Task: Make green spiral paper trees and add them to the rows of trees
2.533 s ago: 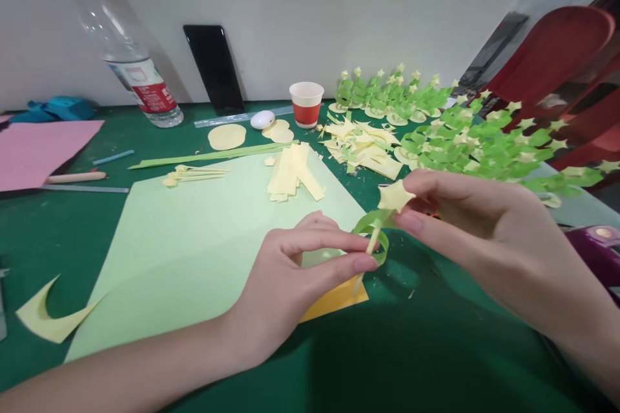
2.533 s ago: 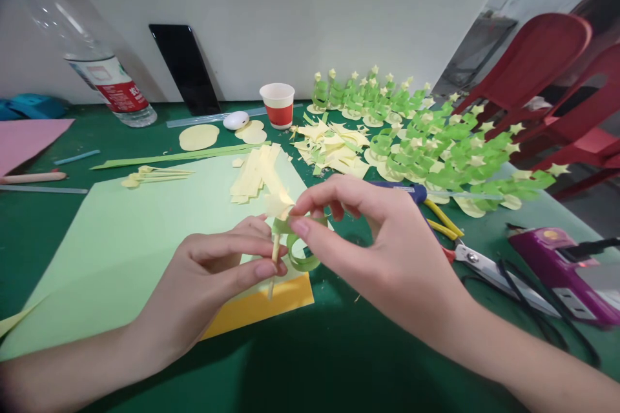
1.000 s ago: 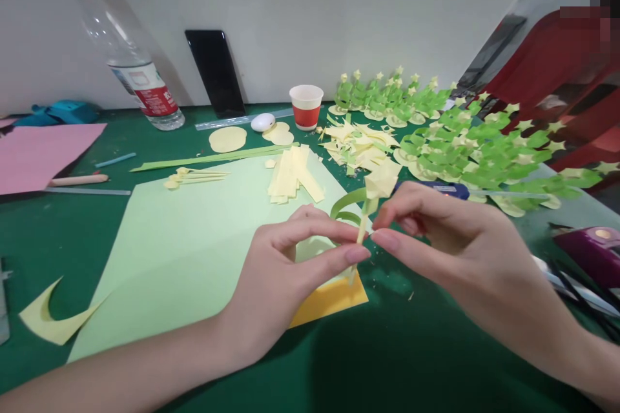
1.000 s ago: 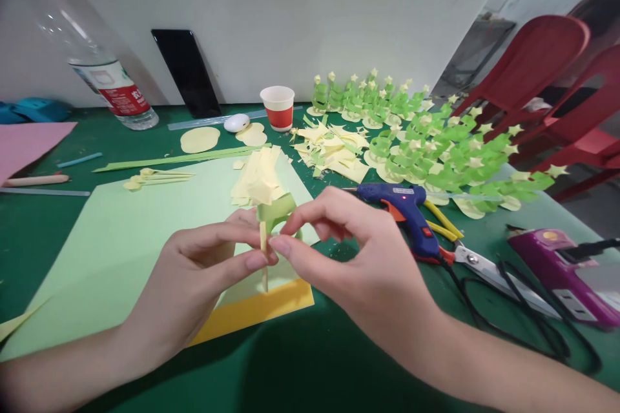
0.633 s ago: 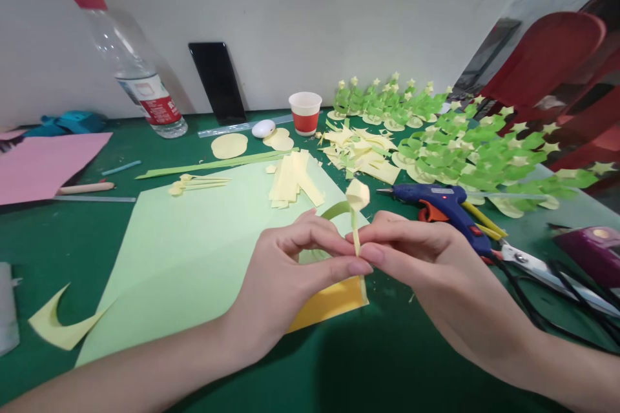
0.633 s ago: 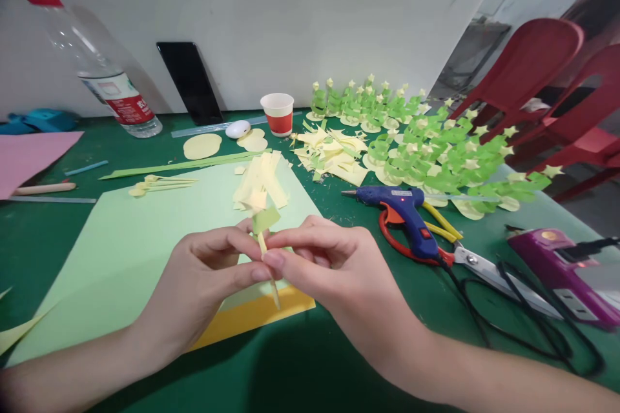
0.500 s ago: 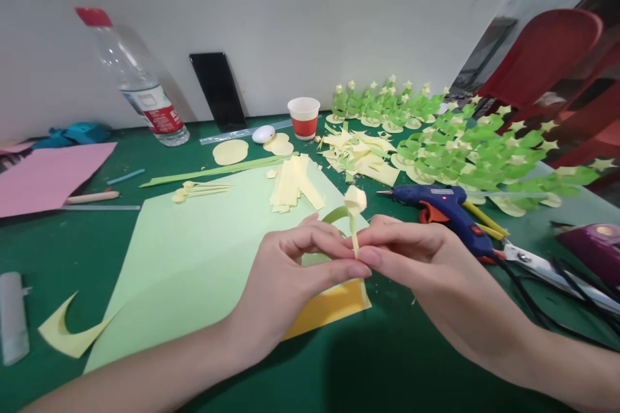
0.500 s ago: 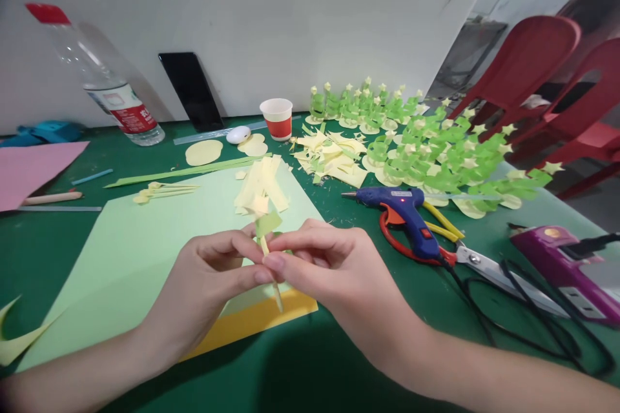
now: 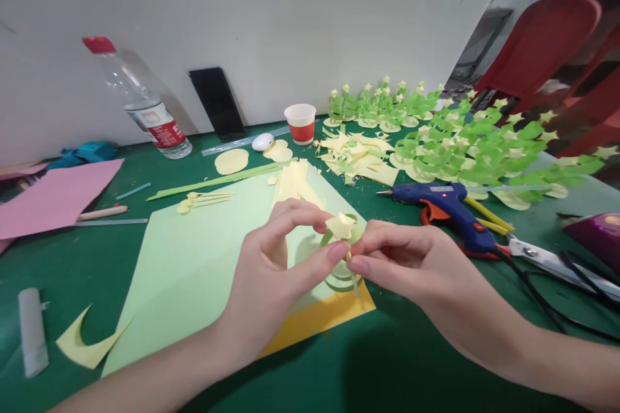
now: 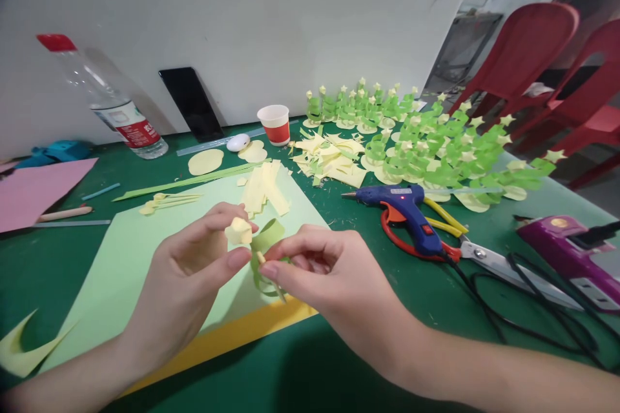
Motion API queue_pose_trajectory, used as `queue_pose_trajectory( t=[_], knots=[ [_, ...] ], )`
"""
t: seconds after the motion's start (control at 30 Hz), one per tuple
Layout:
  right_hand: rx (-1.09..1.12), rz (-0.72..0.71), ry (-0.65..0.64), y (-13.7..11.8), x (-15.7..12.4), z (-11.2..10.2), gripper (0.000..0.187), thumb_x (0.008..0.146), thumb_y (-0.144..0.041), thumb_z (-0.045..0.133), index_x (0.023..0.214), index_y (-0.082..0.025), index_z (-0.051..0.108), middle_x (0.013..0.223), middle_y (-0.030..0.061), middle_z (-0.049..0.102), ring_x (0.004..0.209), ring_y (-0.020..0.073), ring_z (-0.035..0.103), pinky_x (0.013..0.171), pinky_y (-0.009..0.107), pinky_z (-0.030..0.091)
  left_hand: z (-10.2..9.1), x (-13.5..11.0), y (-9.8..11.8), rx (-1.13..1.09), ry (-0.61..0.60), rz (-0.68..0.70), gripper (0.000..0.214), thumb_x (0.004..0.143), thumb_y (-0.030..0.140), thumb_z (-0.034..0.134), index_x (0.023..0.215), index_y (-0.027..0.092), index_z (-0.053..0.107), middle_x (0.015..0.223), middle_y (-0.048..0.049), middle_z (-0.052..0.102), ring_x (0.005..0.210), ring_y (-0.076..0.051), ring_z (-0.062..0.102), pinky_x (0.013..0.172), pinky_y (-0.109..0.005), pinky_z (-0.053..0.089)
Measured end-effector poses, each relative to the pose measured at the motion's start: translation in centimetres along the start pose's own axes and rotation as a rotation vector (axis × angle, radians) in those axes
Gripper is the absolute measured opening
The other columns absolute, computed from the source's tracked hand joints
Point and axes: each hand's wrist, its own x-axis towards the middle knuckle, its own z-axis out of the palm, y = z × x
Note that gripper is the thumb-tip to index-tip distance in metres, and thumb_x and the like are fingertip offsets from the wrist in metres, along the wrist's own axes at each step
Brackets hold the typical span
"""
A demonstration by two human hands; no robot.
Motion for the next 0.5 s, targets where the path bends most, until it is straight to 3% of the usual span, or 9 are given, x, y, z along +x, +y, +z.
queue_pose_trajectory(
  t=[0.5],
  knots=[
    [-0.058, 0.011, 0.007, 0.15, 0.08, 0.22, 0.013, 0.062, -0.029, 0.06, 0.056, -0.017, 0.061, 0.055, -0.0011, 0.043, 0.052, 0.0087, 0.035, 0.045, 0.023, 0.026, 0.11, -0.01, 0.07, -0.003, -0.003, 0.011, 0.022, 0.067, 0.003, 0.059, 0.062, 0.024, 0.055, 0.068, 0.0063, 0.049, 0.073, -0.011, 0.046, 0.074, -0.023, 0.035]
  ],
)
